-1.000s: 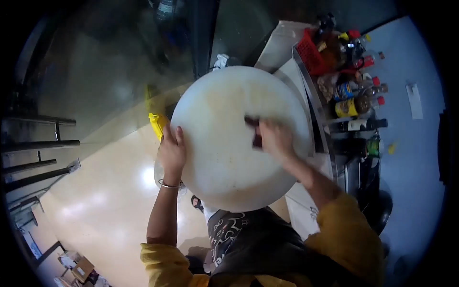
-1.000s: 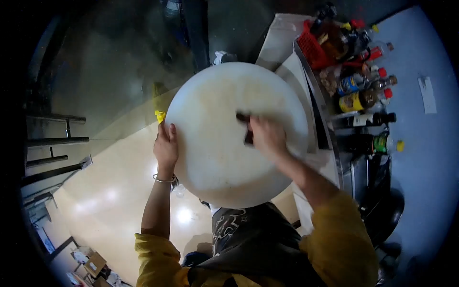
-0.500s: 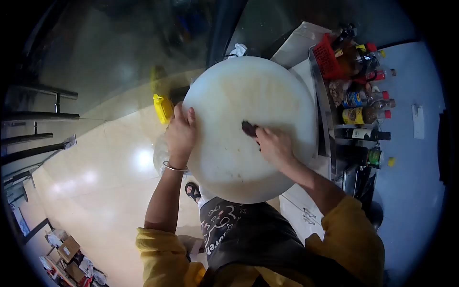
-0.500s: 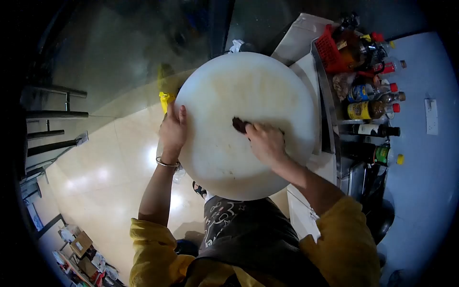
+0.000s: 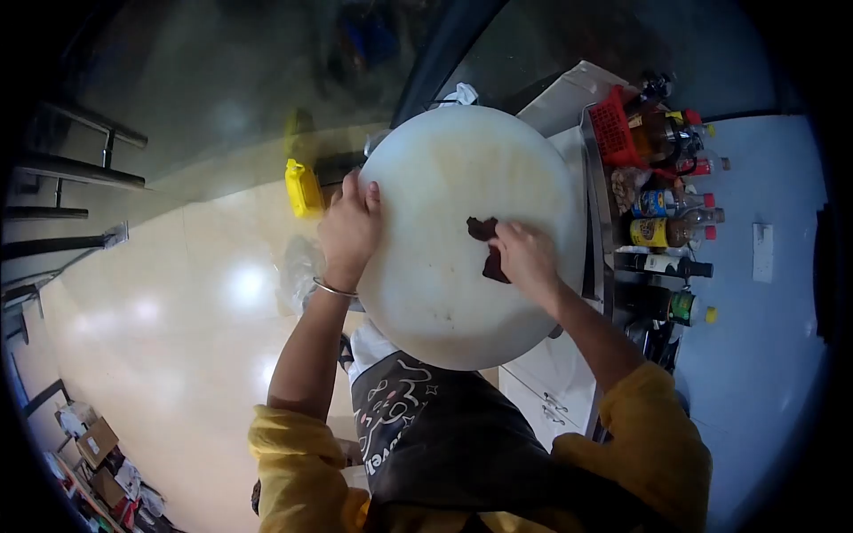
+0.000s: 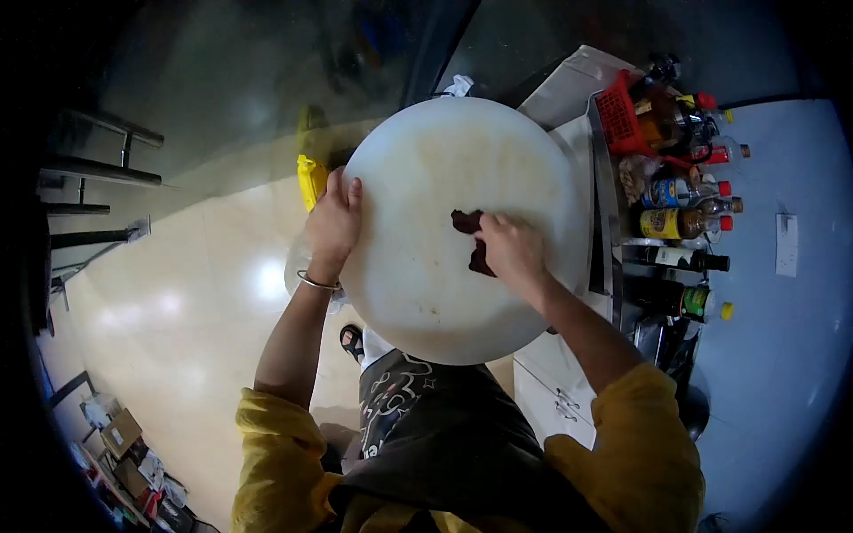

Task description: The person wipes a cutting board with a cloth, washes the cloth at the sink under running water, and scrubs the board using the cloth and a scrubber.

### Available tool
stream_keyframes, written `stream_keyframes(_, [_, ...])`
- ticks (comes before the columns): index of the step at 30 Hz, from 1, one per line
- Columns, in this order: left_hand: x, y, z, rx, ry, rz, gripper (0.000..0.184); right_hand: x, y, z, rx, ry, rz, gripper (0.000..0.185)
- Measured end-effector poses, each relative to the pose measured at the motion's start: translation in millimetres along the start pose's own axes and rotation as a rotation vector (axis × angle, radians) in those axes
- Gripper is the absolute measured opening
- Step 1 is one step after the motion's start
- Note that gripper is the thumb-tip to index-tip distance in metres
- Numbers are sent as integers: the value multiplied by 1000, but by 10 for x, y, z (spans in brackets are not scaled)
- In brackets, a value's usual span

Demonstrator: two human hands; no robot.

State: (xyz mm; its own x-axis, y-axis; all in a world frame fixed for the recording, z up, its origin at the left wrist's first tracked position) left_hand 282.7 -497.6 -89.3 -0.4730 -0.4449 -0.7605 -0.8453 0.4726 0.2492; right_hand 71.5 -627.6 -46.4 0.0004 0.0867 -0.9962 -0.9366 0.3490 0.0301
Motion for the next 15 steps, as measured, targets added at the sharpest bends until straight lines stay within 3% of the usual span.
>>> stream_keyframes(1, [-2,-4,-5,-5,-4,6,40,-72,-34,64,-21,-4,-58,16])
stream_keyframes(2, [-5,0,-15,-1,-3,19,40,-7,-296,-82,46,115,81,15])
stream_keyframes(7, [-29,-16,-19,19,8,8,40,-94,-1529,-345,51,160,-439,20])
stream_keyframes(10, [13,-55,6,9,-12,24,40,60,-1299,-65,37,23,-327,19])
stream_keyframes(15, [-26,-59,-31,12,-15,22,42,166,1,1184,-179,-224,-187,8])
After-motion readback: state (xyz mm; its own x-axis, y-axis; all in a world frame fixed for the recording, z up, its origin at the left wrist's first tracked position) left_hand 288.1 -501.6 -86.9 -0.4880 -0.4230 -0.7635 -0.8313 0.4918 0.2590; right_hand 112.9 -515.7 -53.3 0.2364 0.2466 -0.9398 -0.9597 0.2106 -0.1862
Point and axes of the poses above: each hand's wrist, its own y-axis away from the middle knuckle, its own x-axis out of the palm, z = x × y, the point moved 8 cm from there along -y, towards the middle knuckle, and after that the axes turned 14 degrees about -x, right-handed, at the moved point
